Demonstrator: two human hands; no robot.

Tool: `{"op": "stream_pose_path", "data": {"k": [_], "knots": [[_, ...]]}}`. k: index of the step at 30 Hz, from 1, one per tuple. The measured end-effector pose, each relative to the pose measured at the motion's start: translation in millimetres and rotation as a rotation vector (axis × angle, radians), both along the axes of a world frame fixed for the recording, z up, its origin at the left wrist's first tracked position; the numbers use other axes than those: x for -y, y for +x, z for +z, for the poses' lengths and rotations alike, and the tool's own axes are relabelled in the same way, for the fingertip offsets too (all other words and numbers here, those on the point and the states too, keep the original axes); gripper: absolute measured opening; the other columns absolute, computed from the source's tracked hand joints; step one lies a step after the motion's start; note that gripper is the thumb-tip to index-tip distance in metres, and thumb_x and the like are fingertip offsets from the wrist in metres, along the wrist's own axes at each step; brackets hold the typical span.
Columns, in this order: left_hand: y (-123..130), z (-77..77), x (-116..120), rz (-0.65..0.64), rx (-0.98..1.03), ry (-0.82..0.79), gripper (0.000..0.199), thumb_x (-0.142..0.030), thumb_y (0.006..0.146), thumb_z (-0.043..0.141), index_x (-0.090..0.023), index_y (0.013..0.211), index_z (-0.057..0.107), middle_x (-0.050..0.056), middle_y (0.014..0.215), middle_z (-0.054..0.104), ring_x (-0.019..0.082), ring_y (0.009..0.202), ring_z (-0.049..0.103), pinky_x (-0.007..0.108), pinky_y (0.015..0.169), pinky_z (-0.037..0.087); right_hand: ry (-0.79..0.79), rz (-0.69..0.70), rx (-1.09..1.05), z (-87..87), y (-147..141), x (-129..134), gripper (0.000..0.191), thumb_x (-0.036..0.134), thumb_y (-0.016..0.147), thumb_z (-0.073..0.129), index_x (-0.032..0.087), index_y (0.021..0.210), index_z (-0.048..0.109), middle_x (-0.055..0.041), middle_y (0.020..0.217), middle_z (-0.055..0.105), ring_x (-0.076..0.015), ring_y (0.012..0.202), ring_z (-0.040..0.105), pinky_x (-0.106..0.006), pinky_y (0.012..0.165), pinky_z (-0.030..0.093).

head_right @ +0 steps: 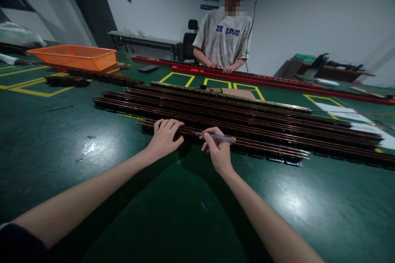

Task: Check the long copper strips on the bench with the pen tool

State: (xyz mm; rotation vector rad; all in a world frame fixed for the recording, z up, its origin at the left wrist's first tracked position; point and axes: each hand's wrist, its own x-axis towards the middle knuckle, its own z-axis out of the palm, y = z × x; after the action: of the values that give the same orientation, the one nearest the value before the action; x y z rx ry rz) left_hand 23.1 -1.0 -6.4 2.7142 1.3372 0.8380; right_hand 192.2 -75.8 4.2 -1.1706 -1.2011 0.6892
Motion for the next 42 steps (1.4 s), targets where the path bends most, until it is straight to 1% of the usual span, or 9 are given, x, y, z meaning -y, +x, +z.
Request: {"op": "stream_pose_path", "data": {"k": [12,21,42], "knots": [[-0.9,2.1,0.5,-0.005,-0.006,-0.023,0.036,-0.030,0.083,0.047,-0.018,0.116,0.055,0.009,0.115,0.059,0.026,0.112,0.048,0.047,0.105,0.024,-0.016,0.004,0.000,-0.3,0.0,1.0,0.018,0.037,0.082,0.058,0.019,0.083,0.056,-0.0002,0.073,0.064,-0.0085,0.046,0.055,-0.021,0.041,0.037],[-0.4,1.9,1.3,0.002,0.005,-0.005,0.036,-0.029,0.082,0.048,-0.018,0.115,0.056,0.009,0.114,0.059,0.026,0.112,0.048,0.047,0.105,0.024,-0.011,-0.002,-0.004,0.3,-0.2,1.2,0.019,0.037,0.080,0.059,0.018,0.082,0.056,-0.0001,0.072,0.064,-0.0081,0.045,0.055,-0.020,0.040,0.037],[-0.6,2.6,1.0,-0.003,0.002,-0.029,0.036,-0.029,0.083,0.046,-0.018,0.116,0.055,0.008,0.115,0.059,0.025,0.112,0.048,0.047,0.106,0.023,-0.010,-0.004,0.004,0.8,-0.1,0.8,0.020,0.039,0.080,0.059,0.019,0.083,0.056,-0.0004,0.072,0.064,-0.0086,0.045,0.055,-0.021,0.041,0.038]]}}
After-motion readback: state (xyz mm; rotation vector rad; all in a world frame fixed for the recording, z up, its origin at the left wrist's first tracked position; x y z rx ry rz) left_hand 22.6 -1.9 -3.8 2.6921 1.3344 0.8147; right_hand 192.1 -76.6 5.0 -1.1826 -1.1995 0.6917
